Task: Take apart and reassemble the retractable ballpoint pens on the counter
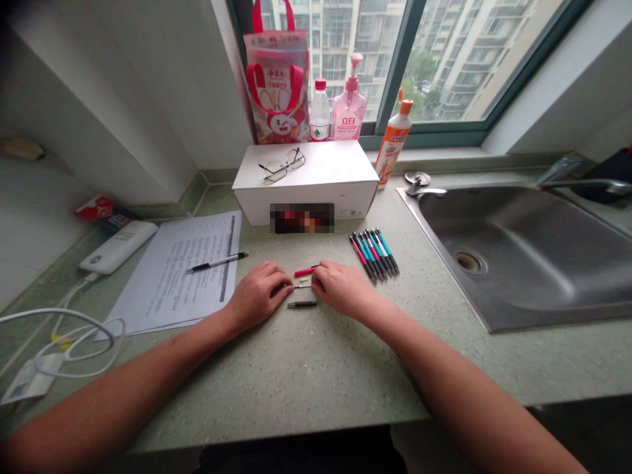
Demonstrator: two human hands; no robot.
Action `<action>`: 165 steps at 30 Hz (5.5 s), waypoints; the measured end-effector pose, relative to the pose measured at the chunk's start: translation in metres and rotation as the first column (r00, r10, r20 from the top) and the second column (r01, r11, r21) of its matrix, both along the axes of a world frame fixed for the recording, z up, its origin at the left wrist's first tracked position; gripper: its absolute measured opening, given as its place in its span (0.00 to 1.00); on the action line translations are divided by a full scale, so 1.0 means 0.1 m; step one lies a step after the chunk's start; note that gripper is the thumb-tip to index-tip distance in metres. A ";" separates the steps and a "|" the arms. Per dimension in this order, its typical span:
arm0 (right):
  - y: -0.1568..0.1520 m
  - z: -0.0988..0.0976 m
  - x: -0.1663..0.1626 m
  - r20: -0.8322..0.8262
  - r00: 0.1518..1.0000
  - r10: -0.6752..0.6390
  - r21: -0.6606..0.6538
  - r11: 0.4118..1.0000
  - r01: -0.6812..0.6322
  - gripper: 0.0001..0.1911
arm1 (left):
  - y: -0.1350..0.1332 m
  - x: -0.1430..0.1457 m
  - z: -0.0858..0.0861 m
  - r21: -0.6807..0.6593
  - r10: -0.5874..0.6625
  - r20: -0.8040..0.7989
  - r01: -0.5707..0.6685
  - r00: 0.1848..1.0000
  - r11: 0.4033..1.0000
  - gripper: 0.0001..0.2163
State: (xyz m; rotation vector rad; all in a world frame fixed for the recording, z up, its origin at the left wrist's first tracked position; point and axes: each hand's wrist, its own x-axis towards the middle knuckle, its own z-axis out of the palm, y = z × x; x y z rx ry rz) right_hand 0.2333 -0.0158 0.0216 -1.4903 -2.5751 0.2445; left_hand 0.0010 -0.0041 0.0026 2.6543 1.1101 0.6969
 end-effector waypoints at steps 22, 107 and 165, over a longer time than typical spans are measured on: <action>0.04 0.06 0.03 0.076 0.995 -0.061 0.140 0.989 0.050 0.14 | -0.01 0.06 -0.01 0.085 0.023 0.052 -0.028 0.998 0.996 0.08; 0.02 0.10 0.06 -0.257 0.965 -0.058 0.314 0.939 0.140 0.14 | 0.00 0.03 -0.02 -0.056 0.111 0.233 -0.100 0.966 0.993 0.04; -0.03 0.04 0.04 -0.232 0.972 -0.044 0.290 0.951 0.112 0.19 | -0.08 0.05 0.01 0.055 -0.106 0.156 0.098 0.982 0.994 0.05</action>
